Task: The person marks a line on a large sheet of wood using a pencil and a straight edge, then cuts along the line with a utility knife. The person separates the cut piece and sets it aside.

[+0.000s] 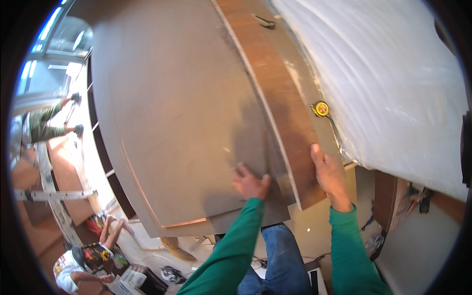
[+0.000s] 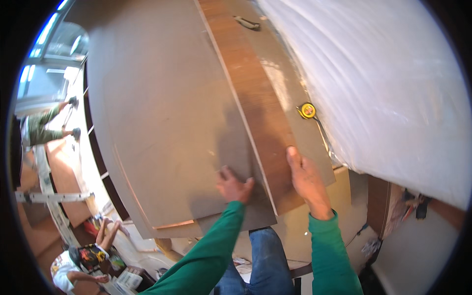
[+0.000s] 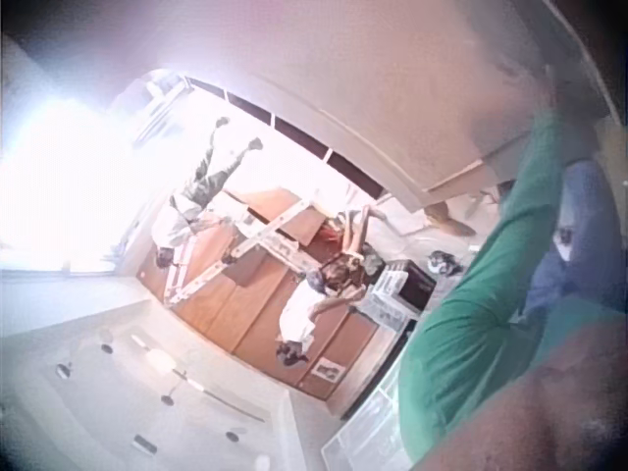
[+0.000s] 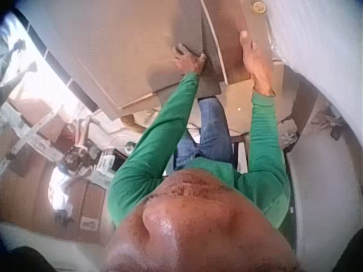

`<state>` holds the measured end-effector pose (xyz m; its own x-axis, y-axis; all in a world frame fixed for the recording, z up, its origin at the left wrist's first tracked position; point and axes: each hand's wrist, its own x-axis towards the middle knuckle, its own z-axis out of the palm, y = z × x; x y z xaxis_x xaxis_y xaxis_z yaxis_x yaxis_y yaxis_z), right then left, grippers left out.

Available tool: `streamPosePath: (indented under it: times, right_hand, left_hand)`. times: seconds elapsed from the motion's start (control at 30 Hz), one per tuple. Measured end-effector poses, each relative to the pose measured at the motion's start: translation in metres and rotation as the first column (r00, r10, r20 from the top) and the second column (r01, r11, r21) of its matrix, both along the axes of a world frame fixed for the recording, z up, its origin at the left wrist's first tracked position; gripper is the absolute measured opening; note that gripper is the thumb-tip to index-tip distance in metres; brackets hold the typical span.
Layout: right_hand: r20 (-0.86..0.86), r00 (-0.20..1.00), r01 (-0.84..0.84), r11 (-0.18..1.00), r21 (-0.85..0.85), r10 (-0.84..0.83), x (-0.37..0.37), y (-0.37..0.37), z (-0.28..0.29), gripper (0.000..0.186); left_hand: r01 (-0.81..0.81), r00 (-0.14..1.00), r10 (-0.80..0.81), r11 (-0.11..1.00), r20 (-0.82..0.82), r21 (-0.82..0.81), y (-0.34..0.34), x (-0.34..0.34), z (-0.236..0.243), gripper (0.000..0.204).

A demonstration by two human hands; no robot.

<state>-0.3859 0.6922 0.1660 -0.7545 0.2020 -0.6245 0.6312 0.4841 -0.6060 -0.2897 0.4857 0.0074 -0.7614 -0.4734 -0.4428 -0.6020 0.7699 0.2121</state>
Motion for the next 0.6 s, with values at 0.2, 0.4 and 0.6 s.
streamPosePath:
  times: [0.2,0.4,0.6]
  right_hand:
    - [0.017,0.999,0.042,0.999,-0.009,-0.042,-0.004,-0.016,0.030,0.072]
    - [0.033,0.999,0.035,0.990,0.135,-0.040,0.020,-0.003,-0.021,0.073]
    - [-0.194,0.969,-0.080,0.941,0.330,0.150,0.058,-0.088,-0.033,0.070]
  left_hand:
    - [-0.160,0.982,0.187,0.905,-0.032,0.394,0.101,-0.030,-0.027,0.094]
    - [-0.453,0.729,0.503,-0.153,0.464,0.878,0.022,-0.093,0.019,0.093]
    - [-0.330,0.897,0.389,0.279,0.208,0.902,-0.045,-0.184,0.081,0.096]
